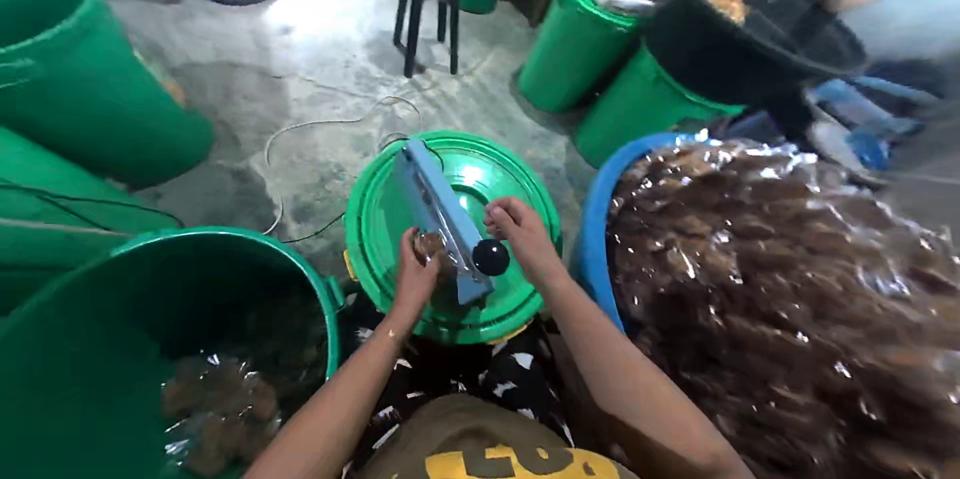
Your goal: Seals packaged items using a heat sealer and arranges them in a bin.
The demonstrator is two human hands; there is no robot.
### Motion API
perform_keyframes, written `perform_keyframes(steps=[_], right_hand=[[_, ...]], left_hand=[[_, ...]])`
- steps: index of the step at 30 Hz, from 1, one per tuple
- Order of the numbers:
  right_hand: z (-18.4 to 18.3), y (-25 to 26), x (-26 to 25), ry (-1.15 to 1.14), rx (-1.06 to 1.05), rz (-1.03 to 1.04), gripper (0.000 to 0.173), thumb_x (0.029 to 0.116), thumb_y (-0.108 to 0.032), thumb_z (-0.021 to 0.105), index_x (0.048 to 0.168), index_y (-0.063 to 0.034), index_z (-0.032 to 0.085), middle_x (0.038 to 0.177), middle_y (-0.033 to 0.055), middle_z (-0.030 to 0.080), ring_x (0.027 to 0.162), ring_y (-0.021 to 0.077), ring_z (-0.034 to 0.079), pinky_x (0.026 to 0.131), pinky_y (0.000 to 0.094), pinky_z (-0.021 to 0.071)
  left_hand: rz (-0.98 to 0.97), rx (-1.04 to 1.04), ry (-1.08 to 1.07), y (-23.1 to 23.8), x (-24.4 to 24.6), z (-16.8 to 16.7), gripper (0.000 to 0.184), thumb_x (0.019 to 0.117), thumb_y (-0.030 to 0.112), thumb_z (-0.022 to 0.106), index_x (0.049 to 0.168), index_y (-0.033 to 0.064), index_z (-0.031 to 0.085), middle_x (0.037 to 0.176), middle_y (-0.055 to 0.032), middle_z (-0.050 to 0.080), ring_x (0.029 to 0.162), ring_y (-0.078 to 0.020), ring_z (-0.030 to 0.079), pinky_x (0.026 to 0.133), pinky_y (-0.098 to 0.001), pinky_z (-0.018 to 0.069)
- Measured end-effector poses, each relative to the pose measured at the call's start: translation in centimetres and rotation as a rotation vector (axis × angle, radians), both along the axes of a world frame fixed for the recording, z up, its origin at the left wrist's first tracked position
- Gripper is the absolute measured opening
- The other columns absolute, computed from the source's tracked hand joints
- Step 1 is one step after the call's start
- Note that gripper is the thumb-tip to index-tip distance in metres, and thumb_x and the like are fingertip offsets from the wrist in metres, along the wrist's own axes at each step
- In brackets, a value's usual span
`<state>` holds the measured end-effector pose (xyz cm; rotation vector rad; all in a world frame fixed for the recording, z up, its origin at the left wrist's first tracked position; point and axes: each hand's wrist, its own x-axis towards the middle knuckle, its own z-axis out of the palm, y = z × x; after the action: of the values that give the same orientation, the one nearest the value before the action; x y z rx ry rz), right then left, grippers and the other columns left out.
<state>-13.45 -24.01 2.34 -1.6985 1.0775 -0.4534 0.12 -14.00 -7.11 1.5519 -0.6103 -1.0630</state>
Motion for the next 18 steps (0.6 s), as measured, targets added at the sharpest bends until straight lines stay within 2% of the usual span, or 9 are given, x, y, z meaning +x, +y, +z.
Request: perform_keyframes(steps=[1, 3, 5, 6, 8, 10, 11, 15, 18], right_hand=[[1.2, -0.2, 0.5, 0.127, -0.062, 0.17, 0.035, 0.1077, -0.016, 0.049, 0.134, 0.0045, 0.057, 0.132, 0.0205, 0.062, 0.12, 0.0256, 0.062, 0.102, 0.0404, 0.0502], [2.5, 0.6, 1.9, 0.487, -0.17, 0.474, 0.06, 0.1059, -0.027, 0.054, 0.158, -0.0045, 0.036, 0.159, 0.0245, 0.038, 0.145, 0.0393, 0.041, 0.116, 0.0541, 0.037], [1.9, 2.1, 3.4, 0.751, -0.214, 0.541, 0.078, 0.1024, -0.025, 0.058, 0.165, -0.0107, 0.015, 0.164, 0.0257, 0.027, 0.15, 0.0432, 0.033, 0.116, 0.0597, 0.0345], [1.0, 2.7, 3.8, 0.796, -0.236, 0.509, 0.081, 0.1006, -0.022, 0.059, 0.166, -0.0129, 0.012, 0.163, 0.0252, 0.03, 0.148, 0.0424, 0.035, 0.114, 0.0585, 0.0373], [-1.4, 3.8, 3.3, 0.716, -0.399, 0.385, 0.071, 0.1, -0.024, 0.056, 0.163, -0.0124, 0.026, 0.154, 0.0236, 0.045, 0.137, 0.0394, 0.05, 0.106, 0.0521, 0.0471], [-4.2, 4.4, 2.3, 0.495, -0.664, 0.259, 0.057, 0.0966, -0.025, 0.057, 0.15, -0.0048, 0.052, 0.14, 0.0249, 0.059, 0.121, 0.0404, 0.063, 0.093, 0.0515, 0.0556], [-5.1, 4.4, 2.1, 0.418, -0.739, 0.232, 0.054, 0.0954, -0.024, 0.057, 0.144, -0.0024, 0.057, 0.137, 0.0256, 0.061, 0.118, 0.0415, 0.065, 0.089, 0.0521, 0.0571], [-5.9, 4.4, 1.8, 0.343, -0.77, 0.219, 0.051, 0.0942, -0.022, 0.058, 0.14, -0.0005, 0.061, 0.136, 0.027, 0.061, 0.115, 0.0431, 0.066, 0.086, 0.0534, 0.0582], [-6.1, 4.4, 1.8, 0.341, -0.764, 0.223, 0.051, 0.0945, -0.024, 0.056, 0.139, -0.0008, 0.061, 0.134, 0.0271, 0.062, 0.114, 0.0431, 0.067, 0.084, 0.0534, 0.0585]], left_hand=[[0.022, -0.006, 0.015, -0.7, 0.7, 0.1, 0.07, 0.0986, 0.011, 0.059, 0.156, 0.0027, 0.021, 0.142, -0.027, 0.048, 0.115, -0.0318, 0.063, 0.09, -0.0447, 0.0572], [0.048, -0.025, 0.026, -1.8, 1.9, 0.5, 0.069, 0.1004, 0.013, 0.059, 0.157, 0.0026, 0.021, 0.145, -0.029, 0.044, 0.118, -0.0341, 0.061, 0.092, -0.0462, 0.0563], [0.029, -0.014, 0.0, -2.6, 3.1, 0.5, 0.069, 0.1007, 0.017, 0.059, 0.157, 0.0036, 0.022, 0.145, -0.029, 0.044, 0.117, -0.0342, 0.061, 0.093, -0.046, 0.0554], [0.006, 0.003, -0.017, -2.8, 3.6, 0.6, 0.068, 0.1015, 0.019, 0.058, 0.157, 0.0044, 0.023, 0.144, -0.0285, 0.045, 0.115, -0.0337, 0.062, 0.092, -0.0458, 0.0559], [-0.027, 0.013, -0.023, -2.7, 4.4, 0.6, 0.063, 0.1041, 0.02, 0.055, 0.158, 0.0057, 0.024, 0.139, -0.0271, 0.051, 0.112, -0.0314, 0.064, 0.093, -0.0453, 0.0549], [0.013, 0.013, 0.025, -2.3, 5.2, 0.0, 0.061, 0.106, 0.02, 0.051, 0.158, 0.0067, 0.024, 0.135, -0.0257, 0.055, 0.114, -0.0311, 0.062, 0.097, -0.0464, 0.052], [0.069, 0.014, 0.079, -2.1, 5.4, -0.4, 0.058, 0.1074, 0.019, 0.048, 0.158, 0.0062, 0.023, 0.133, -0.0251, 0.056, 0.111, -0.0303, 0.063, 0.094, -0.0459, 0.053], [0.376, 0.008, 0.249, -1.9, 5.1, -1.4, 0.05, 0.1103, 0.021, 0.041, 0.155, 0.0044, 0.025, 0.118, -0.0207, 0.057, 0.09, -0.0218, 0.063, 0.079, -0.0377, 0.0544], [0.415, -0.051, 0.302, -1.8, 4.7, -1.2, 0.05, 0.112, 0.031, 0.031, 0.156, 0.0079, 0.024, 0.116, -0.0169, 0.056, 0.088, -0.0198, 0.061, 0.078, -0.0359, 0.0533]])
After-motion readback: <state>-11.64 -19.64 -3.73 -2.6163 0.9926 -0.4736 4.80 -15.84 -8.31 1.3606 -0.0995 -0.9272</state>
